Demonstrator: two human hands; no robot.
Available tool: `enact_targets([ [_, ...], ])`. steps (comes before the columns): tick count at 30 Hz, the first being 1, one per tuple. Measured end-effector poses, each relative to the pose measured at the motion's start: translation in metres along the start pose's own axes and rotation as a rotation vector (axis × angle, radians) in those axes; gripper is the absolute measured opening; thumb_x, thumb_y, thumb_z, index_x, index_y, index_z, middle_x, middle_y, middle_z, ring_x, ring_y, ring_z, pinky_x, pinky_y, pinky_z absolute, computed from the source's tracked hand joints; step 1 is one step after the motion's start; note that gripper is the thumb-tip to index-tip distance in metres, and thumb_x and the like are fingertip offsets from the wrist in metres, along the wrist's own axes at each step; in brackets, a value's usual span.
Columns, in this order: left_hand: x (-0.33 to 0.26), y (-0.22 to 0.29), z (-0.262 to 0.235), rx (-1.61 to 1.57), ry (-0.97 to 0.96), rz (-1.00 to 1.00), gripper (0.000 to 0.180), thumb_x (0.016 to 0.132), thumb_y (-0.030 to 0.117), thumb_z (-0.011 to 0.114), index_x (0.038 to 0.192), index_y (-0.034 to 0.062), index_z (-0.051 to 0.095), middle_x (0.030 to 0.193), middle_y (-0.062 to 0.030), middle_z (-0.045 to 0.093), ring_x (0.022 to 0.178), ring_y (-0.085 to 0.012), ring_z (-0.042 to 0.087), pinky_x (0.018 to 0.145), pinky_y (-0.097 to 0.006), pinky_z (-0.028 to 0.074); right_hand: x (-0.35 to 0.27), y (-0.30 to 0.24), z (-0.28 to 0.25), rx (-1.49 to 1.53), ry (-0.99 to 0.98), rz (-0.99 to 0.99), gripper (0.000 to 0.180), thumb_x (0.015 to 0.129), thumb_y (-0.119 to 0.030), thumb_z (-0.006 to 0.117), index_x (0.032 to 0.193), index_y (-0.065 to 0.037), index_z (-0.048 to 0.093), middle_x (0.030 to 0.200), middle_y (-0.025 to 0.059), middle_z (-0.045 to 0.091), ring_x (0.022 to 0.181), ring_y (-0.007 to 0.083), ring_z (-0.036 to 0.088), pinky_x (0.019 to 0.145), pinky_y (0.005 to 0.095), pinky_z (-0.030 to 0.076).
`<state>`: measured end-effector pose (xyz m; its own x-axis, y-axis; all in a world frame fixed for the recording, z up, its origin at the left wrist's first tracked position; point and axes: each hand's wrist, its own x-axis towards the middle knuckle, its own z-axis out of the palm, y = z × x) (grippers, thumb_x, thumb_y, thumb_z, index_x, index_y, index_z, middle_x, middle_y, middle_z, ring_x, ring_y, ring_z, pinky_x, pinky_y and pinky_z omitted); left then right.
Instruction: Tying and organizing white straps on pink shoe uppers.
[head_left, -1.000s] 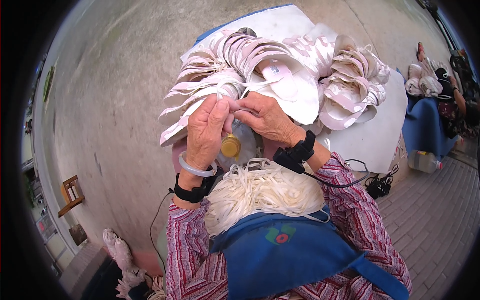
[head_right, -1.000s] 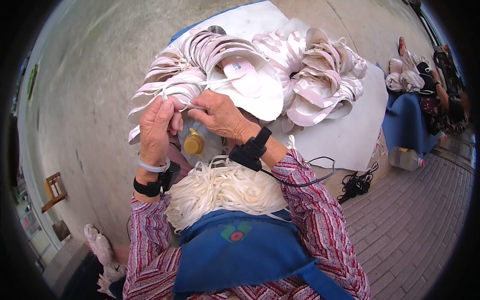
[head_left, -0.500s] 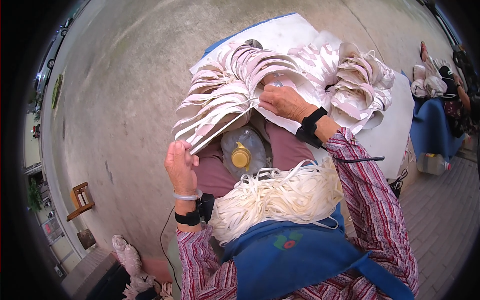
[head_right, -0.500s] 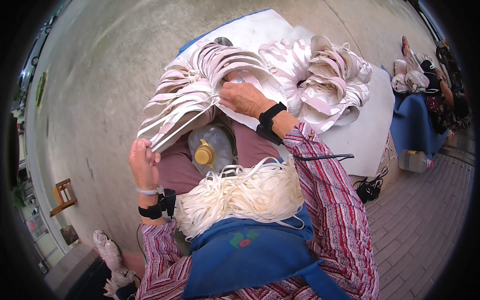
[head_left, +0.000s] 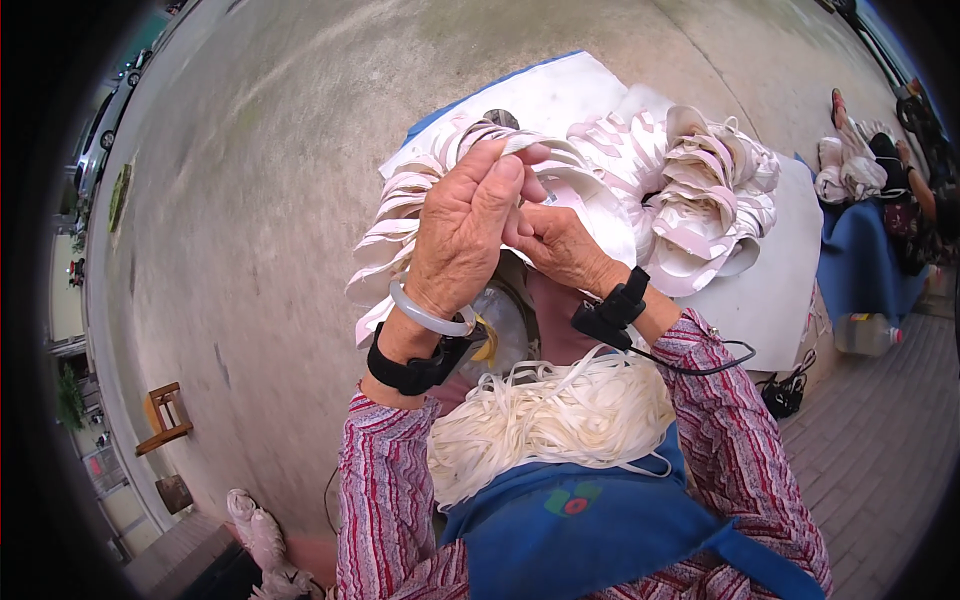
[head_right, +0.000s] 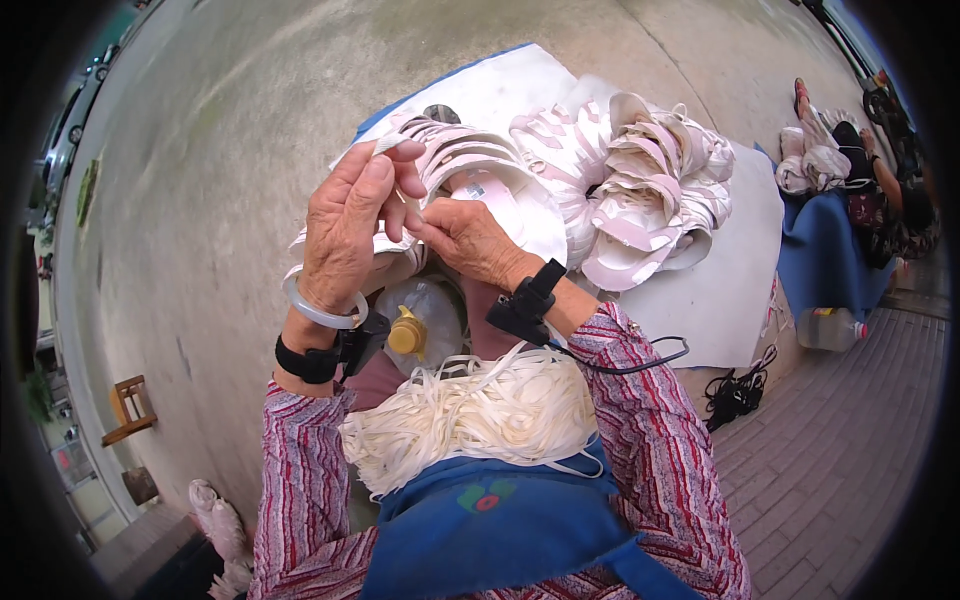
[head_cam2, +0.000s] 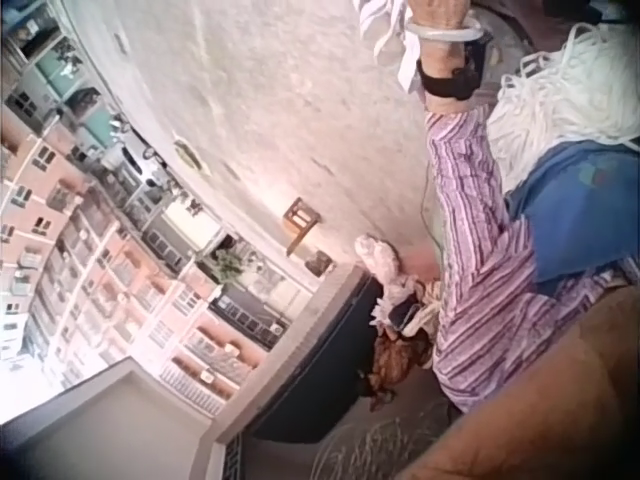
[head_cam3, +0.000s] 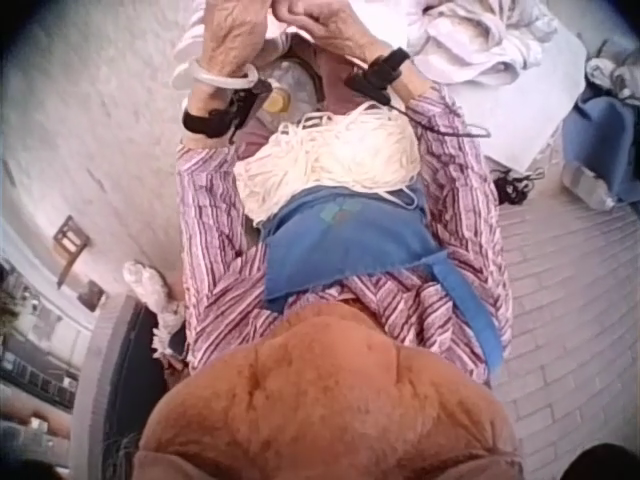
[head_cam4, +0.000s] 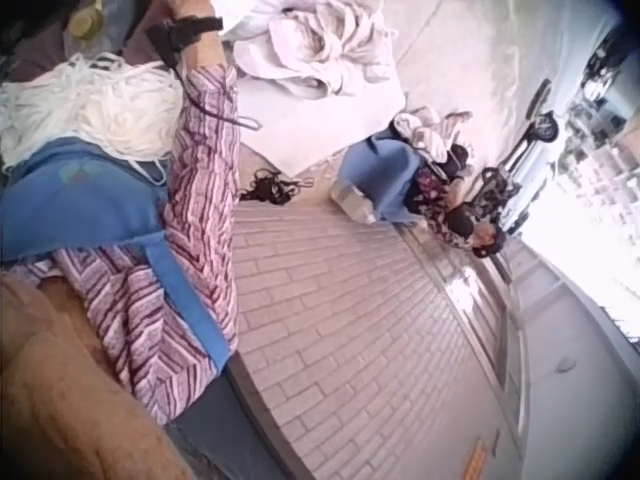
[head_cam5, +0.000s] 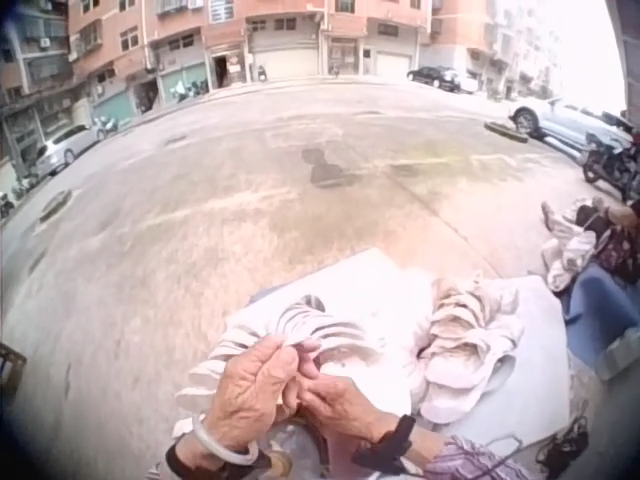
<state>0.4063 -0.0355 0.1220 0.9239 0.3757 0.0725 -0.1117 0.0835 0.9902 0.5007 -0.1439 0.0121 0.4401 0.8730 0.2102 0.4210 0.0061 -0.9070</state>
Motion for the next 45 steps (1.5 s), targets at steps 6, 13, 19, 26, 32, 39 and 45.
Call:
enact_targets([
  [6, -0.017, -0.069, -0.036, 0.600, 0.172, -0.088, 0.020, 0.085, 0.014, 0.057, 0.096, -0.0019, 0.058, 0.086, -0.0109, 0.059, 0.066, -0.0166, 0.057, 0.061, -0.029, 0.047, 0.002, 0.016, -0.014, 0.034, 0.052, 0.126, 0.025, 0.086, -0.022, 0.057, 0.075, 0.001, 0.059, 0.063, 0.0124, 0.050, 0.058, 0.0221, 0.048, 0.057, 0.0329, 0.040],
  [13, -0.017, -0.112, -0.038, 0.865, 0.046, 0.002, 0.014, 0.079, 0.014, 0.062, 0.081, 0.0001, 0.061, 0.081, -0.0179, 0.060, 0.072, -0.0343, 0.058, 0.066, -0.039, 0.046, 0.015, 0.014, -0.011, -0.001, 0.056, -0.012, 0.026, 0.087, -0.021, 0.054, 0.077, 0.002, 0.058, 0.062, 0.0103, 0.052, 0.058, 0.0174, 0.048, 0.057, 0.0302, 0.040],
  [19, -0.018, -0.116, -0.044, 0.749, 0.127, -0.055, 0.016, 0.076, 0.017, 0.067, 0.077, 0.0034, 0.058, 0.082, -0.0152, 0.059, 0.075, -0.0329, 0.058, 0.067, -0.039, 0.046, 0.017, 0.009, -0.020, 0.281, 0.185, 0.305, 0.028, 0.087, -0.021, 0.052, 0.074, 0.002, 0.059, 0.063, 0.0024, 0.055, 0.060, 0.0077, 0.048, 0.058, 0.0239, 0.040],
  [26, -0.021, -0.114, -0.034, 0.892, 0.041, -0.123, 0.016, 0.076, 0.019, 0.066, 0.080, 0.0048, 0.060, 0.078, -0.0126, 0.059, 0.074, -0.0321, 0.058, 0.066, -0.039, 0.045, 0.019, 0.010, -0.021, 0.458, 0.240, 0.459, 0.033, 0.087, -0.025, 0.048, 0.072, 0.001, 0.059, 0.064, 0.0009, 0.054, 0.058, 0.0074, 0.048, 0.055, 0.0228, 0.039],
  [32, -0.017, -0.120, -0.043, 0.553, 0.093, -0.388, 0.024, 0.088, 0.026, 0.057, 0.079, 0.0030, 0.060, 0.074, -0.0040, 0.062, 0.050, -0.0100, 0.053, 0.042, -0.023, 0.042, 0.024, 0.015, -0.022, 0.649, 0.248, 0.489, 0.035, 0.088, -0.032, 0.051, 0.076, -0.001, 0.061, 0.062, -0.0008, 0.050, 0.048, 0.0042, 0.039, 0.041, 0.0204, 0.030],
  [39, -0.011, -0.123, -0.056, 0.208, 0.122, -0.530, 0.030, 0.092, 0.025, 0.044, 0.081, 0.0014, 0.060, 0.065, -0.0044, 0.059, 0.044, -0.0104, 0.051, 0.037, -0.022, 0.043, 0.006, 0.051, -0.024, 0.524, 0.174, 0.628, 0.027, 0.085, -0.028, 0.060, 0.076, -0.003, 0.060, 0.061, -0.0049, 0.046, 0.042, 0.0015, 0.032, 0.036, 0.0193, 0.023],
  [45, -0.017, -0.137, -0.044, 1.099, 0.068, -0.030, 0.032, 0.092, 0.030, 0.044, 0.081, 0.0006, 0.052, 0.063, -0.0203, 0.055, 0.057, -0.0373, 0.056, 0.052, -0.043, 0.045, 0.019, 0.035, -0.036, 0.814, 0.290, 0.603, 0.020, 0.088, -0.021, 0.057, 0.082, -0.002, 0.058, 0.064, -0.0058, 0.043, 0.041, -0.0001, 0.029, 0.035, 0.0169, 0.020],
])
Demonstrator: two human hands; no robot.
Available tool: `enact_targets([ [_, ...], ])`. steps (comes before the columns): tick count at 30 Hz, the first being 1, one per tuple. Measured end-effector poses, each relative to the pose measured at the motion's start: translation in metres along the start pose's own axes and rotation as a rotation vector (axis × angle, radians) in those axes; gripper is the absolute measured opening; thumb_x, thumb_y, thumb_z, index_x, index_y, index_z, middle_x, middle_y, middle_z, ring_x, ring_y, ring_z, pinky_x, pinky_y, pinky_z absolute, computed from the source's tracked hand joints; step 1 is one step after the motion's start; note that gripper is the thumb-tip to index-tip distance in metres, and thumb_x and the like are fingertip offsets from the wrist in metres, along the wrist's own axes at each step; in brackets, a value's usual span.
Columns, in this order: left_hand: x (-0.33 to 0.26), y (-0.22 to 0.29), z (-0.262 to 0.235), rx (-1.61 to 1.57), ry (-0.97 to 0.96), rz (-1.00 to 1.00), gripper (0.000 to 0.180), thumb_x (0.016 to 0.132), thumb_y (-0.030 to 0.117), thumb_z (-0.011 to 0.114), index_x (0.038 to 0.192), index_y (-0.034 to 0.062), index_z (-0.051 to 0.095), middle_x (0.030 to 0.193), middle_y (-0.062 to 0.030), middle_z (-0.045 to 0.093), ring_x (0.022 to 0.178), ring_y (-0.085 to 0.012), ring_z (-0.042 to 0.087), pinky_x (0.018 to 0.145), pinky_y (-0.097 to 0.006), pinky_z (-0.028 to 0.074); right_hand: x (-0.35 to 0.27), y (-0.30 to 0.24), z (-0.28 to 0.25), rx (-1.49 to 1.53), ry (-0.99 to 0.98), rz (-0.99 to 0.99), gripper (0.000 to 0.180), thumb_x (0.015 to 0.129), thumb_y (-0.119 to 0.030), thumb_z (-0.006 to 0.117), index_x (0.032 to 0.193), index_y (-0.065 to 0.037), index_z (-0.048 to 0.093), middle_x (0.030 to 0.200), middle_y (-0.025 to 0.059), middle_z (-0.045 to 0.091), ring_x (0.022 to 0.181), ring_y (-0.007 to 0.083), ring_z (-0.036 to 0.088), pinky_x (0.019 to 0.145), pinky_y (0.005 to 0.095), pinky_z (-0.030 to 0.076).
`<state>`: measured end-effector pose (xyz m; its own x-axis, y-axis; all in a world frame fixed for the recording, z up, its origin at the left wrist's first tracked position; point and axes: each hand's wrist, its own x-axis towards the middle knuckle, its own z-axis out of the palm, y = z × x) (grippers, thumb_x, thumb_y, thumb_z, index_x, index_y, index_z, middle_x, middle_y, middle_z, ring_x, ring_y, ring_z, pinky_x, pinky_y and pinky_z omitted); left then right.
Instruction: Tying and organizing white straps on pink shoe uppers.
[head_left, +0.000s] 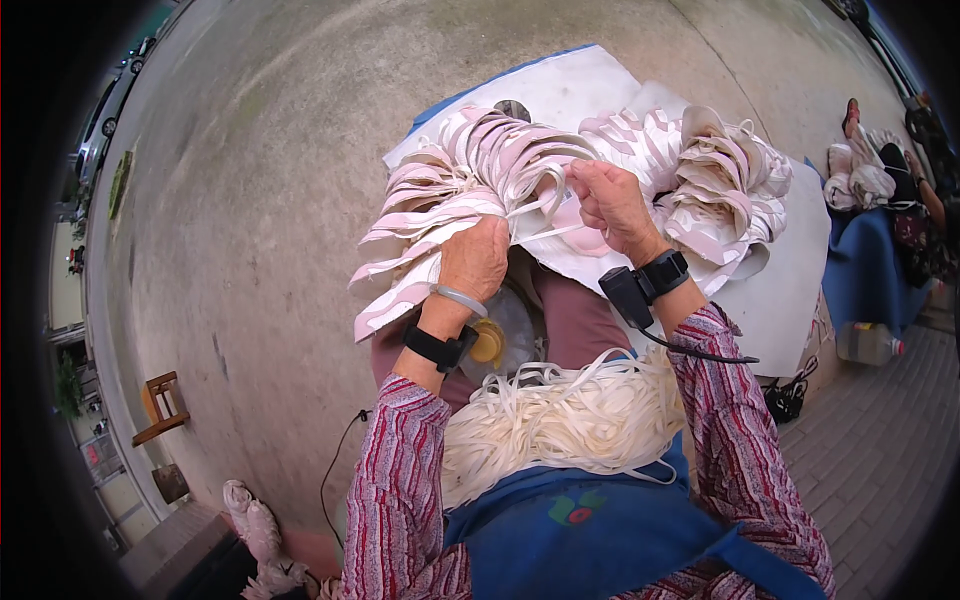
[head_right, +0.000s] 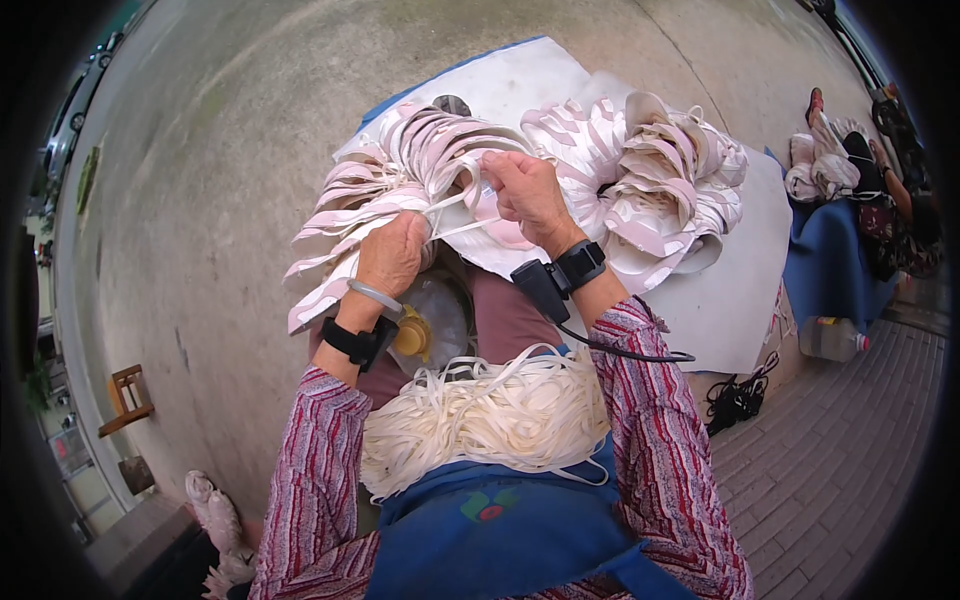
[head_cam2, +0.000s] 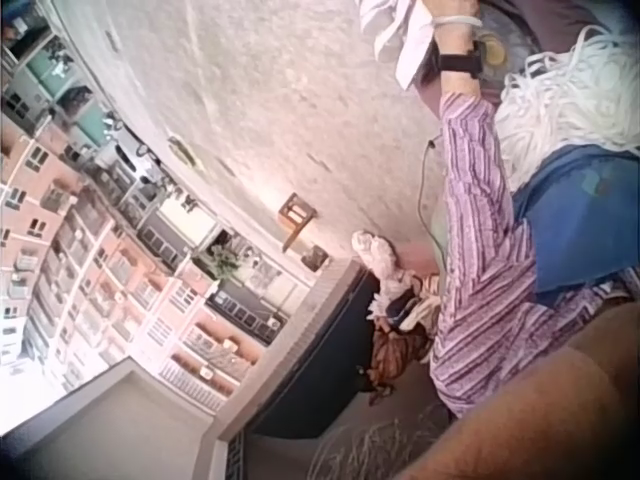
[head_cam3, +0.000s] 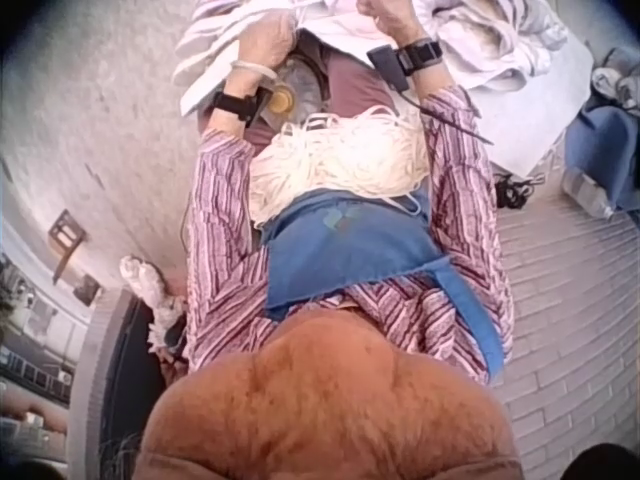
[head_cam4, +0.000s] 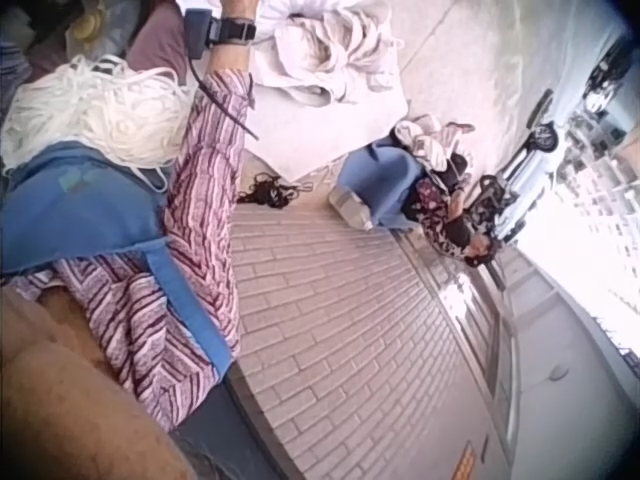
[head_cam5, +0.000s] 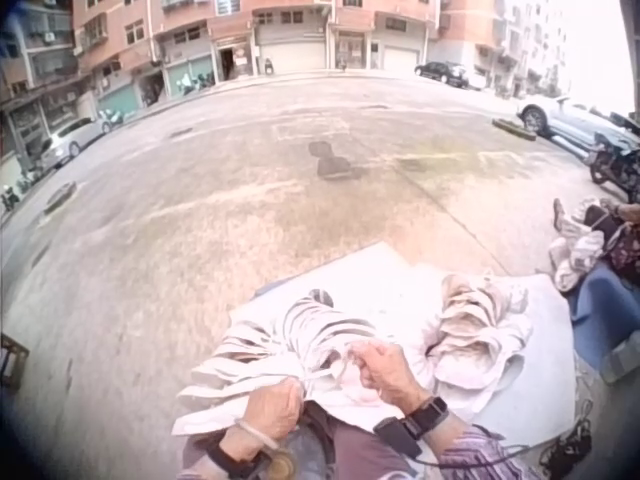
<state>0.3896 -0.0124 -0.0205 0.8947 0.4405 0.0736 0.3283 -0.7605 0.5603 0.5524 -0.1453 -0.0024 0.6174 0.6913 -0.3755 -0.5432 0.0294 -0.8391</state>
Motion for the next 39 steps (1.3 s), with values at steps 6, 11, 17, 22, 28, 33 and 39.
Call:
enact_targets([
  [6, -0.004, 0.028, -0.015, 0.087, -0.118, 0.057, 0.030, 0.089, 0.027, 0.049, 0.080, -0.0008, 0.049, 0.071, -0.0239, 0.057, 0.067, -0.0413, 0.057, 0.060, -0.047, 0.046, -0.016, -0.026, 0.042, -0.406, -0.121, -0.244, 0.026, 0.085, -0.026, 0.059, 0.087, 0.000, 0.063, 0.066, -0.0033, 0.053, 0.054, 0.0032, 0.042, 0.046, 0.0199, 0.034],
  [11, 0.001, 0.025, -0.004, 0.151, -0.126, 0.071, 0.028, 0.089, 0.025, 0.049, 0.080, -0.0017, 0.049, 0.072, -0.0232, 0.058, 0.067, -0.0409, 0.058, 0.059, -0.047, 0.047, -0.020, -0.037, 0.060, -0.561, -0.248, -0.317, 0.029, 0.087, -0.022, 0.059, 0.105, 0.001, 0.058, 0.075, -0.0040, 0.053, 0.057, 0.0017, 0.045, 0.051, 0.0163, 0.037],
  [17, 0.006, -0.005, -0.002, 0.184, -0.198, 0.055, 0.034, 0.090, 0.026, 0.043, 0.077, -0.0019, 0.057, 0.071, -0.0249, 0.060, 0.069, -0.0414, 0.059, 0.065, -0.049, 0.046, 0.002, -0.050, 0.081, -0.877, -0.277, -0.836, 0.031, 0.083, -0.013, 0.055, 0.111, 0.000, 0.051, 0.098, 0.0099, 0.058, 0.085, 0.0180, 0.059, 0.074, 0.0302, 0.048],
  [22, 0.007, -0.005, -0.020, -0.223, -0.292, -0.247, 0.039, 0.090, 0.031, 0.042, 0.085, -0.0037, 0.060, 0.069, -0.0227, 0.060, 0.057, -0.0349, 0.060, 0.060, -0.043, 0.048, 0.007, -0.040, 0.042, -0.833, -0.135, -0.578, 0.029, 0.073, -0.001, 0.047, 0.100, -0.002, 0.056, 0.095, 0.0183, 0.058, 0.089, 0.0333, 0.057, 0.079, 0.0390, 0.046],
  [28, 0.004, -0.009, -0.021, -0.380, -0.352, -0.323, 0.041, 0.091, 0.035, 0.043, 0.091, -0.0018, 0.061, 0.062, -0.0127, 0.058, 0.043, -0.0199, 0.057, 0.047, -0.032, 0.047, -0.006, 0.031, 0.036, -1.107, -0.416, -0.745, 0.028, 0.075, 0.003, 0.049, 0.102, -0.005, 0.056, 0.100, 0.0139, 0.057, 0.095, 0.0328, 0.055, 0.080, 0.0385, 0.046],
  [33, 0.002, -0.010, -0.017, -0.427, -0.307, -0.275, 0.043, 0.093, 0.037, 0.041, 0.091, -0.0010, 0.060, 0.062, -0.0126, 0.057, 0.043, -0.0187, 0.056, 0.045, -0.030, 0.045, 0.006, 0.045, 0.028, -1.209, -0.427, -0.712, 0.019, 0.078, -0.005, 0.055, 0.097, -0.004, 0.058, 0.090, 0.0140, 0.057, 0.087, 0.0332, 0.057, 0.075, 0.0387, 0.047],
  [39, 0.005, -0.017, -0.018, -0.489, -0.301, -0.328, 0.046, 0.085, 0.036, 0.042, 0.077, -0.0033, 0.065, 0.060, -0.0133, 0.057, 0.044, -0.0192, 0.057, 0.045, -0.028, 0.045, -0.015, 0.008, 0.012, -1.467, -0.341, -0.686, 0.015, 0.082, -0.016, 0.057, 0.086, -0.003, 0.063, 0.076, 0.0121, 0.062, 0.070, 0.0328, 0.058, 0.063, 0.0386, 0.047],
])
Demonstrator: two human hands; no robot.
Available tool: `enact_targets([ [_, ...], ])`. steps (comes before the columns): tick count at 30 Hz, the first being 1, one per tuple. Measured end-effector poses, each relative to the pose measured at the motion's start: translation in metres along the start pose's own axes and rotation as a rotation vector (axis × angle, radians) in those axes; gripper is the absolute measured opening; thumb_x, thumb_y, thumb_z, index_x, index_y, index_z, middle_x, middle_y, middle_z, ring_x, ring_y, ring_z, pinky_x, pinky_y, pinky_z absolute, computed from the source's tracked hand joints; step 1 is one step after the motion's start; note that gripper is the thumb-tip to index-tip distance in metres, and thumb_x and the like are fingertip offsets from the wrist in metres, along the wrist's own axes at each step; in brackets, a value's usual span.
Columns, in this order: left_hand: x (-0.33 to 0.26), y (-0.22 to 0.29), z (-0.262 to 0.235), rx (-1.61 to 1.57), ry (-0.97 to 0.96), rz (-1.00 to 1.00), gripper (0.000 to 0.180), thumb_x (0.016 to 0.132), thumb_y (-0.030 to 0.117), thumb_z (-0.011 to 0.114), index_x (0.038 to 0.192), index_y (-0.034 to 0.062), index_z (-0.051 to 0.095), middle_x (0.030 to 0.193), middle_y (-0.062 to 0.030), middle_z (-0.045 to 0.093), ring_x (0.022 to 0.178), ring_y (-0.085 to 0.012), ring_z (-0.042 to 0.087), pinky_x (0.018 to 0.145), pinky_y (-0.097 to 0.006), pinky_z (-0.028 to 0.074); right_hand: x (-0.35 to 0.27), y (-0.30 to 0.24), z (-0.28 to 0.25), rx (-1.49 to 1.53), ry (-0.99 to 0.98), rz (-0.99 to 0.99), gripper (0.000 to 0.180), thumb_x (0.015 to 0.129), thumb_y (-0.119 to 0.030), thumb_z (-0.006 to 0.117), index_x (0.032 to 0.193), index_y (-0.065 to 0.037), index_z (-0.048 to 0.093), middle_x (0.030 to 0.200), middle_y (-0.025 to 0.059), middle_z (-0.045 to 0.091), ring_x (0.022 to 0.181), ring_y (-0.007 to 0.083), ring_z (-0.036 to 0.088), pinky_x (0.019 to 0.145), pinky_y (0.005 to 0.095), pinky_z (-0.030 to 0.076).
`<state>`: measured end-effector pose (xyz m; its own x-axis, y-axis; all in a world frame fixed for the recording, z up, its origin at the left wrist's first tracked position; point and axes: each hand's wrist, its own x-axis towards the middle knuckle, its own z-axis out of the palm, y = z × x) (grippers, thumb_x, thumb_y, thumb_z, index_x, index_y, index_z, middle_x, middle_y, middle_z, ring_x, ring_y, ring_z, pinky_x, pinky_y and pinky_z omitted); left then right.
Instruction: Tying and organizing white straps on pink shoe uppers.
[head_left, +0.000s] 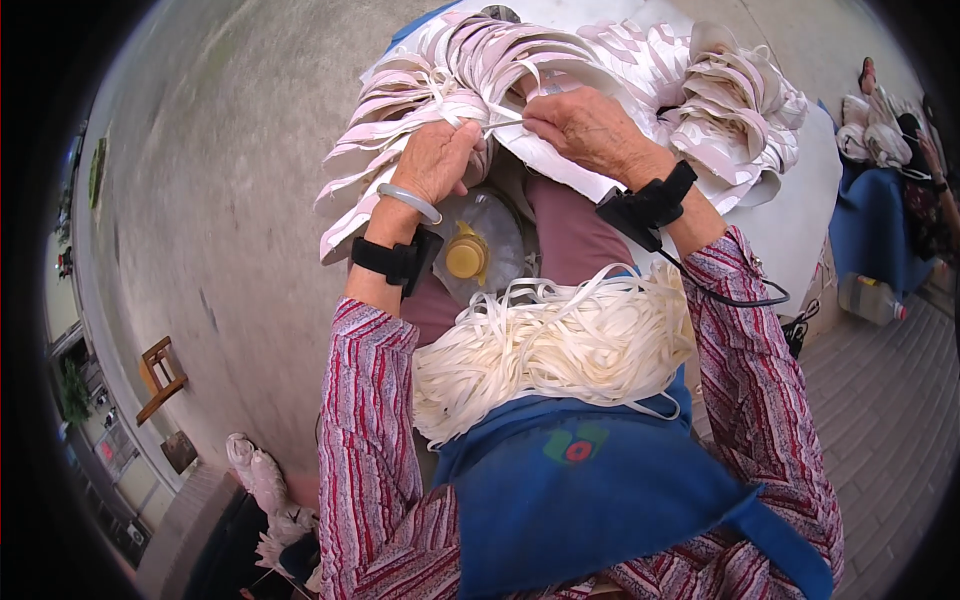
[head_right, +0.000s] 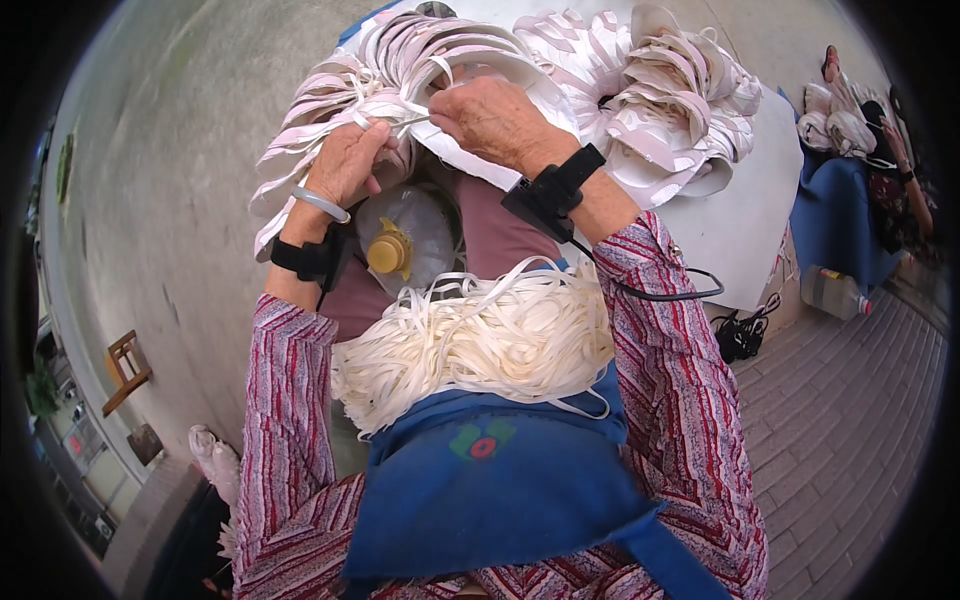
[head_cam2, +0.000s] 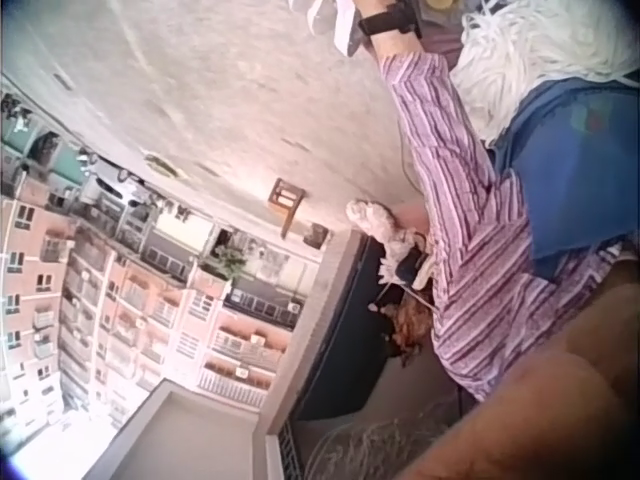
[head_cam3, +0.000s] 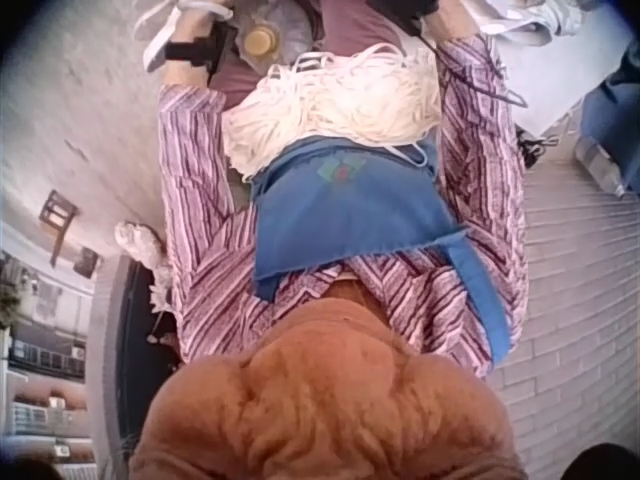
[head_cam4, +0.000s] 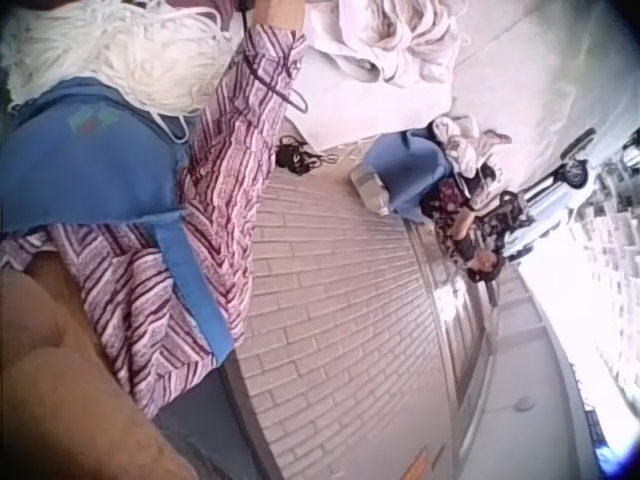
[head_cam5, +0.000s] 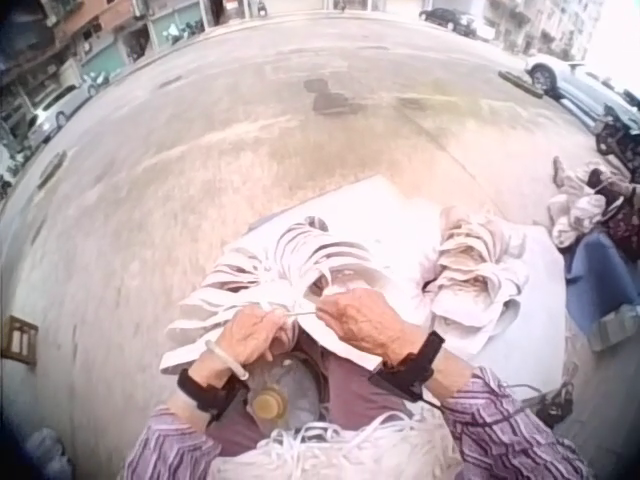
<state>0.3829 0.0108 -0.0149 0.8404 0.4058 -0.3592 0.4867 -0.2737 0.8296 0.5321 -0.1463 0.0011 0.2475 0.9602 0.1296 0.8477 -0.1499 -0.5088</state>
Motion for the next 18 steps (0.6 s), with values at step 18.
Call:
enact_targets([
  [18, 0.001, 0.003, -0.009, -0.293, -0.117, -0.161, 0.020, 0.079, 0.019, 0.067, 0.078, -0.0012, 0.065, 0.062, -0.0022, 0.056, 0.047, -0.0078, 0.050, 0.046, -0.021, 0.047, -0.056, -0.031, -0.068, 0.349, -0.307, 0.052, 0.019, 0.085, -0.015, 0.057, 0.094, -0.001, 0.064, 0.069, 0.0096, 0.059, 0.054, 0.0166, 0.054, 0.055, 0.0296, 0.045],
])
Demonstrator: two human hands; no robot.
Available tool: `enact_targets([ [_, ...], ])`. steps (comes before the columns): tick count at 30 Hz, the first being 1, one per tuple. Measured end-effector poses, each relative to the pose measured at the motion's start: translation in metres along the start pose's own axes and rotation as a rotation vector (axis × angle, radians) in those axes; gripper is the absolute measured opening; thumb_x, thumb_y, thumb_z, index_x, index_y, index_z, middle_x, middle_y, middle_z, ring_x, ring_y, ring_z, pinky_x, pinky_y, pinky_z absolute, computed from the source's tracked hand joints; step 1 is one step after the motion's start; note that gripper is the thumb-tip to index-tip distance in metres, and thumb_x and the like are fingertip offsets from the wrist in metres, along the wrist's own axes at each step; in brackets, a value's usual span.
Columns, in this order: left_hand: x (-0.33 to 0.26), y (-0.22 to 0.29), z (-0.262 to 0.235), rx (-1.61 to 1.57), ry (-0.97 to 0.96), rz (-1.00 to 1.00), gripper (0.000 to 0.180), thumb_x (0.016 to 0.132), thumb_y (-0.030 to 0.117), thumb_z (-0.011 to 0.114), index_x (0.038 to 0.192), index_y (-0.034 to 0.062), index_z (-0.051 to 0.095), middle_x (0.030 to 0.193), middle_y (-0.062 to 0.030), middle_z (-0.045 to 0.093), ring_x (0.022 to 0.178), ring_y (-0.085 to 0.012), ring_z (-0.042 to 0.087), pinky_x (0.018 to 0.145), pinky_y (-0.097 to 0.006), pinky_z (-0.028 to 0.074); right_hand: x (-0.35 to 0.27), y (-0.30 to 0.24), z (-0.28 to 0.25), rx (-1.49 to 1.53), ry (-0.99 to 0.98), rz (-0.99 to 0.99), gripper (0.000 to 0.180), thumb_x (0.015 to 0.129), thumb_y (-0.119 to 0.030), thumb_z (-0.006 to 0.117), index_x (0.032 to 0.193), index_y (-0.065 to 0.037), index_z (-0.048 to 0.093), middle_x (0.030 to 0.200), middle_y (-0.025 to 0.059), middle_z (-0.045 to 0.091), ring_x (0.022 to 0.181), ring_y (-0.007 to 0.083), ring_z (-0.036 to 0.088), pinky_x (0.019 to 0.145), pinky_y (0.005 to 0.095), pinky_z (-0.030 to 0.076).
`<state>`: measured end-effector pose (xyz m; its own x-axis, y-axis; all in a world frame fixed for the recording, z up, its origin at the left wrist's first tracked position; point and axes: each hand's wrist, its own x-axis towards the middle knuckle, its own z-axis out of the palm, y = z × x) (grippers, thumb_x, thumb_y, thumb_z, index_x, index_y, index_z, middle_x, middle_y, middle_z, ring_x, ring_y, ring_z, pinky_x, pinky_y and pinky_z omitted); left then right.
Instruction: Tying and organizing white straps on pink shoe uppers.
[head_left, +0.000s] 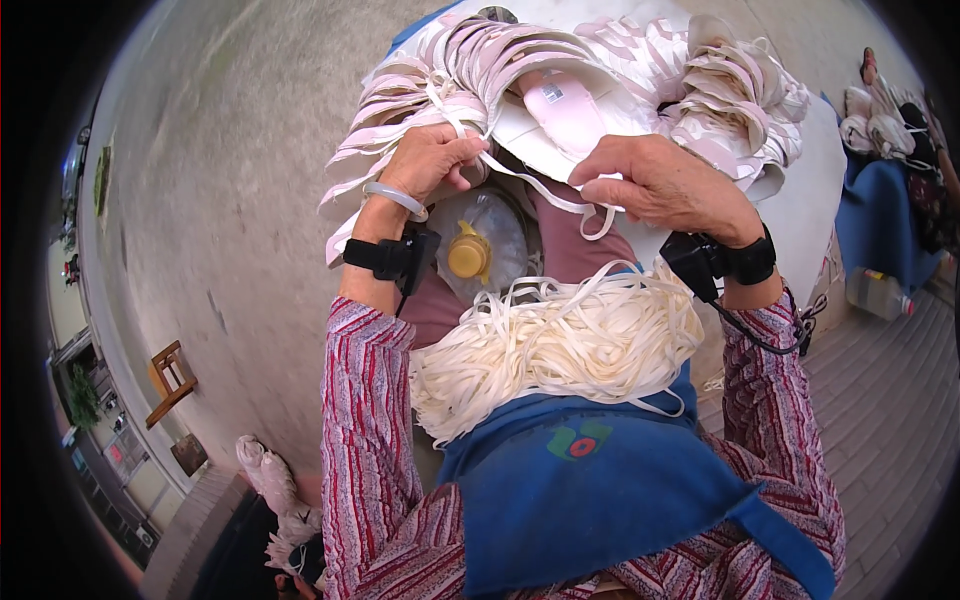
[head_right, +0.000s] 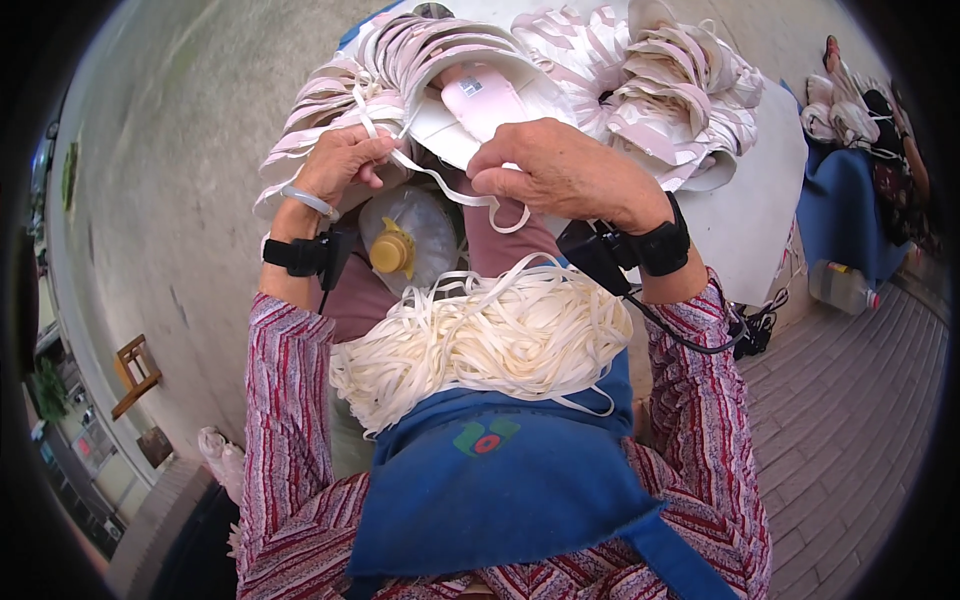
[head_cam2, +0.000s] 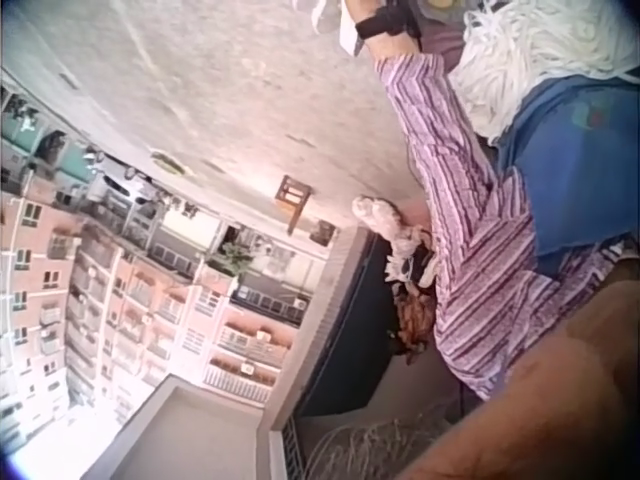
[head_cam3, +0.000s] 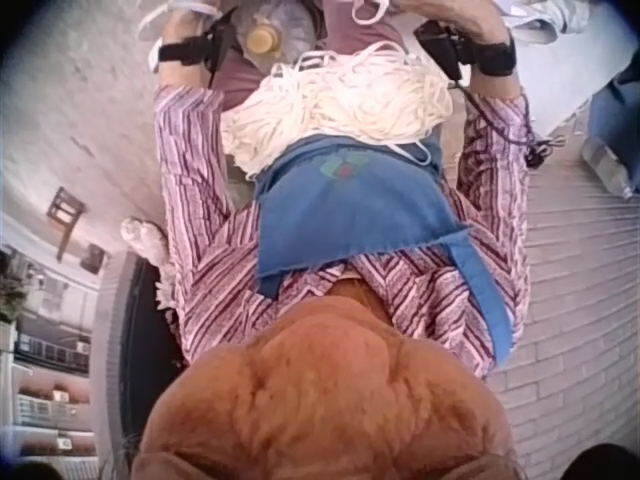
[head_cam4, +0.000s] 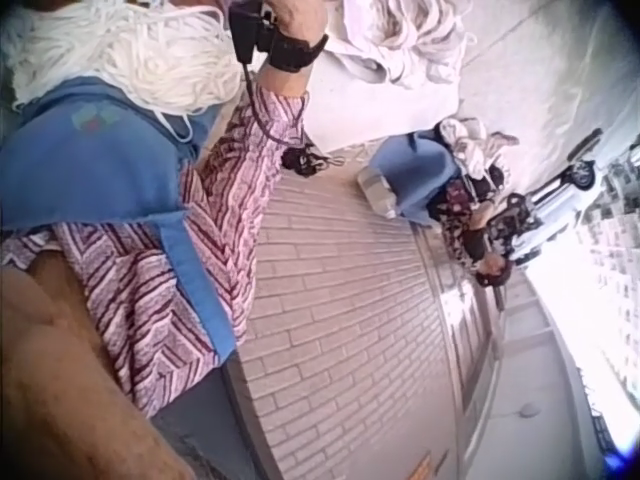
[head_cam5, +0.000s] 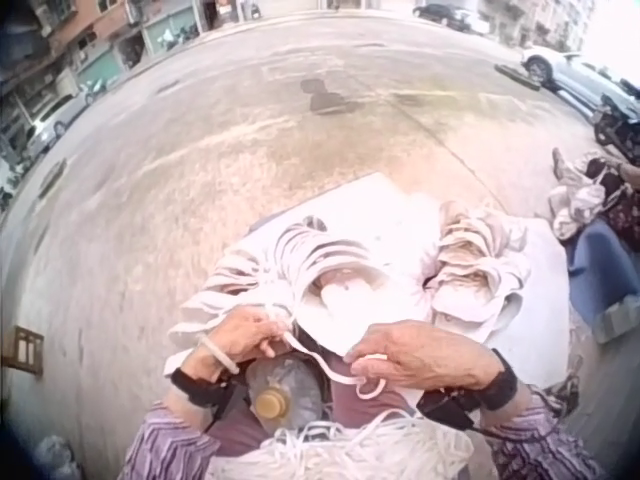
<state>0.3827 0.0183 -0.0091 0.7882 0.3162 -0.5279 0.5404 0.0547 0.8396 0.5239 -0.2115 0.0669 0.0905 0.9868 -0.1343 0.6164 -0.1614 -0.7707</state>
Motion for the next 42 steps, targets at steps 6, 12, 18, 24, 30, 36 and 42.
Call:
enact_targets([
  [6, -0.004, 0.007, 0.014, 0.121, 0.052, 0.074, 0.014, 0.082, 0.014, 0.064, 0.077, 0.0006, 0.061, 0.061, -0.0017, 0.057, 0.051, -0.0059, 0.053, 0.046, -0.021, 0.047, 0.066, 0.042, 0.050, 0.046, 0.534, -0.068, 0.021, 0.083, -0.012, 0.050, 0.097, -0.002, 0.062, 0.090, 0.0167, 0.061, 0.085, 0.0318, 0.059, 0.076, 0.0376, 0.047],
  [12, -0.008, 0.005, 0.023, 0.253, 0.199, 0.213, 0.007, 0.082, 0.008, 0.060, 0.082, 0.0006, 0.062, 0.064, -0.0024, 0.059, 0.050, -0.0064, 0.056, 0.041, -0.021, 0.045, 0.100, 0.052, 0.082, -0.014, 0.444, 0.000, 0.022, 0.082, -0.015, 0.050, 0.094, -0.004, 0.064, 0.090, 0.0189, 0.059, 0.086, 0.0340, 0.058, 0.077, 0.0403, 0.046],
  [18, 0.009, -0.019, 0.018, 0.541, 0.419, 0.596, 0.005, 0.081, 0.005, 0.060, 0.085, 0.0020, 0.061, 0.066, -0.0033, 0.059, 0.048, -0.0074, 0.057, 0.038, -0.021, 0.043, 0.105, 0.047, 0.081, 0.024, 0.490, -0.042, 0.021, 0.081, -0.014, 0.049, 0.092, -0.003, 0.064, 0.082, 0.0211, 0.059, 0.081, 0.0354, 0.058, 0.074, 0.0414, 0.046],
  [24, 0.017, -0.026, 0.025, 0.495, 0.554, 0.835, 0.009, 0.079, 0.003, 0.061, 0.083, 0.0012, 0.054, 0.072, -0.0046, 0.056, 0.046, -0.0085, 0.053, 0.036, -0.024, 0.038, 0.112, 0.053, 0.072, 0.151, 0.464, -0.020, 0.025, 0.080, -0.013, 0.049, 0.097, -0.004, 0.063, 0.083, 0.0204, 0.062, 0.077, 0.0339, 0.060, 0.072, 0.0395, 0.048],
  [30, 0.007, -0.019, 0.027, 0.372, 0.501, 0.586, 0.013, 0.078, 0.004, 0.062, 0.083, 0.0026, 0.050, 0.066, -0.0099, 0.054, 0.054, -0.0205, 0.055, 0.050, -0.031, 0.044, 0.115, 0.059, 0.062, 0.197, 0.228, -0.005, 0.020, 0.081, -0.012, 0.054, 0.097, -0.002, 0.061, 0.082, 0.0151, 0.060, 0.068, 0.0266, 0.059, 0.064, 0.0344, 0.048],
  [36, 0.002, -0.011, 0.022, 0.277, 0.440, 0.494, 0.009, 0.086, 0.011, 0.059, 0.082, 0.0060, 0.052, 0.058, -0.0004, 0.054, 0.042, -0.0055, 0.050, 0.033, -0.021, 0.035, 0.124, 0.051, 0.039, -0.063, 0.512, -0.098, 0.017, 0.076, -0.015, 0.052, 0.084, -0.001, 0.058, 0.075, 0.0137, 0.062, 0.068, 0.0290, 0.062, 0.061, 0.0374, 0.050],
  [42, -0.005, -0.002, 0.018, 0.015, 0.297, 0.294, 0.017, 0.085, 0.006, 0.054, 0.100, 0.0047, 0.047, 0.079, -0.0078, 0.060, 0.046, -0.0087, 0.055, 0.034, -0.022, 0.042, 0.116, 0.043, 0.046, 0.723, 0.294, 0.160, 0.015, 0.083, -0.011, 0.048, 0.088, 0.000, 0.055, 0.068, 0.0032, 0.058, 0.052, 0.0083, 0.058, 0.042, 0.0203, 0.046],
])
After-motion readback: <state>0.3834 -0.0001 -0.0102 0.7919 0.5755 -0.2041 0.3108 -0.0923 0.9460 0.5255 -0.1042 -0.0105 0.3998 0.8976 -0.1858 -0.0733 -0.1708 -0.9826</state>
